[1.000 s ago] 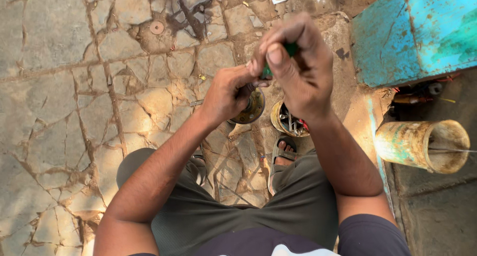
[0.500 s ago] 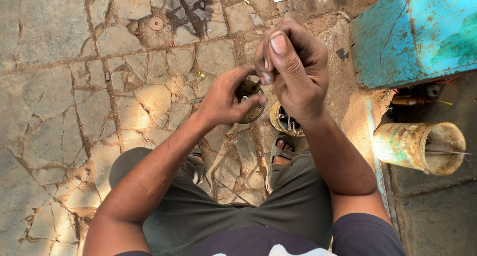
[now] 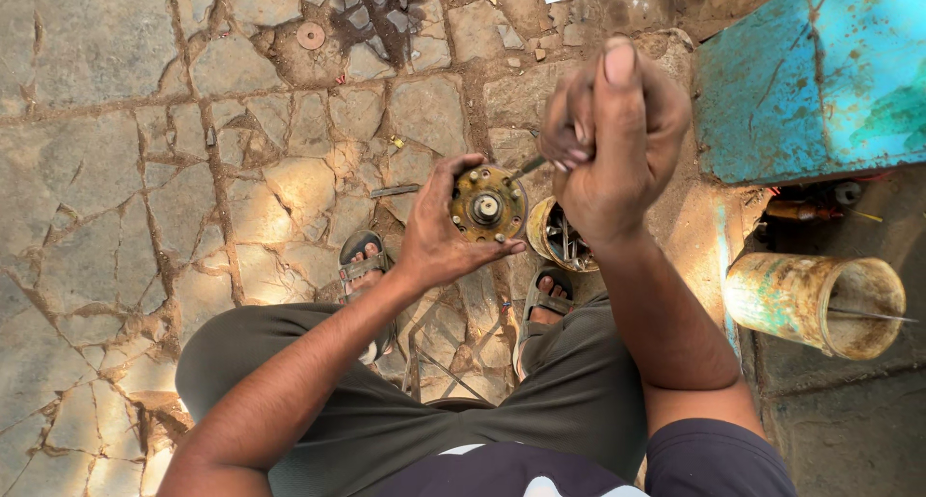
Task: The person sits on the ground repairing a wheel hub assembly. They use pliers to grip and pull a small part from the hub, then use screwdrivers to unscrew and tighten components on the hub, repeatedly working on the bolts and fitting parts back onto the hub.
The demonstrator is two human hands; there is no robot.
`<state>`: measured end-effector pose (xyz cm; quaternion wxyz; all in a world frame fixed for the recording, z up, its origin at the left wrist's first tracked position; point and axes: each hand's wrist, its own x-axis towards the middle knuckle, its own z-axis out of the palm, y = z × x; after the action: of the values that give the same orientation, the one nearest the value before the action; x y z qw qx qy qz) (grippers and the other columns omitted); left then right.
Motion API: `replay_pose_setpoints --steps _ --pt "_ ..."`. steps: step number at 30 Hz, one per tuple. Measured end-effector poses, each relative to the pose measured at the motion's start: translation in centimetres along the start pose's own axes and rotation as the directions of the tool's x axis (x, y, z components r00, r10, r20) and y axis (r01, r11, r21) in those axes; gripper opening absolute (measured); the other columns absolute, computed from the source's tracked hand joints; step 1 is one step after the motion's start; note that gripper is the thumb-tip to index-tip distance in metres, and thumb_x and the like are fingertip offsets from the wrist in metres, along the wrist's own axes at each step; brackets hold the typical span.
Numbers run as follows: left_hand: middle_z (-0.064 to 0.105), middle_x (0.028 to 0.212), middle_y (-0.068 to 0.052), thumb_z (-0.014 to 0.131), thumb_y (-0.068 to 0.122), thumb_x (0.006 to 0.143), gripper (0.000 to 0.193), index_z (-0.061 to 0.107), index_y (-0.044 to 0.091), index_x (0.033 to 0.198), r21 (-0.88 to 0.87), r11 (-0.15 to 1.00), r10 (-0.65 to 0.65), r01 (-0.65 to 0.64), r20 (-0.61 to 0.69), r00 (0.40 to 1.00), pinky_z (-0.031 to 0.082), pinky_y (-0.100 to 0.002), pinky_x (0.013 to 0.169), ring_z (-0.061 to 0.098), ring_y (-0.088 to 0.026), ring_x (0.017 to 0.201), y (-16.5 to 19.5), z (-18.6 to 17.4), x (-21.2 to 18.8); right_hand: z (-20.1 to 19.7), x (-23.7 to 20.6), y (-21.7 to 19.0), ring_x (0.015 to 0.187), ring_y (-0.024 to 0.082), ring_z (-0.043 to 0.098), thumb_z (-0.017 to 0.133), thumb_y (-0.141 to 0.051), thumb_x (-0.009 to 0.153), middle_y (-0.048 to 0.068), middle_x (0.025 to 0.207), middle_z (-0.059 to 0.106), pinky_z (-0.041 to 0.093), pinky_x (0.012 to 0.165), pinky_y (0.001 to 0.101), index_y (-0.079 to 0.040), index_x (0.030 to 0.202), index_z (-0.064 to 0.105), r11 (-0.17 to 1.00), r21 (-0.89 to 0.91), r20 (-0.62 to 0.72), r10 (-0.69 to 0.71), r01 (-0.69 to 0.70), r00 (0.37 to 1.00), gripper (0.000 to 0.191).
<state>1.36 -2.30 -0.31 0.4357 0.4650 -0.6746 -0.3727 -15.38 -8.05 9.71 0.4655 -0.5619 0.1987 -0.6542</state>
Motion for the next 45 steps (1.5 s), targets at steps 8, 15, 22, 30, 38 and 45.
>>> replay_pose_setpoints --steps 8,15,22,30,38,45 --pt "0.057 0.13 -0.012 0.095 0.034 0.07 0.091 0.046 0.006 0.142 -0.056 0.998 -0.009 0.007 -0.021 1.0 0.054 -0.038 0.111 0.064 -0.026 0.123 -0.6 0.2 -0.1 3.1 -0.3 -0.6 0.039 0.009 0.034 0.049 -0.026 0.117 0.005 0.059 0.038 0.028 0.038 0.0277 -0.005 0.081 0.042 0.985 -0.165 -0.243 -0.085 0.045 0.966 0.043" --pt "0.056 0.131 -0.012 0.095 0.033 0.072 0.088 0.047 0.006 0.14 -0.098 0.995 -0.001 -0.002 -0.032 0.999 0.056 -0.039 0.11 0.064 -0.026 0.123 -0.5 0.0 0.0 3.2 -1.5 -2.7 0.044 0.009 0.028 0.044 -0.023 0.121 0.004 0.058 0.036 0.025 0.041 0.0276 -0.006 0.079 0.038 0.985 -0.055 -0.356 0.134 -0.164 0.925 0.045" --pt "0.059 0.128 -0.011 0.094 0.031 0.07 0.084 0.05 0.006 0.137 -0.073 0.997 0.004 -0.007 -0.041 0.999 0.057 -0.04 0.104 0.066 -0.026 0.119 -0.4 0.0 -0.2 5.1 -0.4 -3.6 0.042 0.009 0.03 0.048 -0.025 0.121 0.004 0.057 0.036 0.023 0.042 0.0261 -0.007 0.072 0.037 0.966 -0.155 -0.064 0.199 -0.207 0.978 0.053" --pt "0.057 0.128 -0.015 0.092 0.031 0.07 0.089 0.044 0.005 0.14 -0.003 0.997 0.081 -0.081 -0.044 0.996 0.057 -0.041 0.103 0.064 -0.029 0.118 -0.6 0.2 0.2 2.7 -1.5 -2.0 0.042 0.006 0.027 0.051 -0.034 0.12 0.0 0.056 0.033 0.023 0.038 0.0268 -0.009 0.076 0.037 0.994 -0.067 -0.423 0.048 -0.084 0.905 0.053" --pt "0.059 0.126 -0.013 0.093 0.028 0.069 0.086 0.047 0.006 0.139 -0.034 0.999 0.026 -0.028 -0.044 0.999 0.056 -0.039 0.104 0.066 -0.027 0.118 -0.6 -0.1 0.0 2.3 -1.4 -1.6 0.04 0.007 0.027 0.044 -0.042 0.118 0.002 0.058 0.034 0.026 0.036 0.0247 -0.006 0.082 0.039 0.997 -0.079 -0.201 -0.019 0.003 0.979 0.051" --pt "0.058 0.13 -0.013 0.093 0.025 0.071 0.086 0.047 0.006 0.141 -0.072 0.994 0.074 -0.078 -0.059 0.996 0.056 -0.039 0.106 0.065 -0.028 0.12 -0.6 0.0 0.0 2.6 -1.4 -1.5 0.042 0.009 0.028 0.041 -0.035 0.118 0.003 0.061 0.031 0.026 0.037 0.0256 -0.004 0.081 0.04 0.995 -0.089 -0.256 0.023 -0.047 0.966 0.048"
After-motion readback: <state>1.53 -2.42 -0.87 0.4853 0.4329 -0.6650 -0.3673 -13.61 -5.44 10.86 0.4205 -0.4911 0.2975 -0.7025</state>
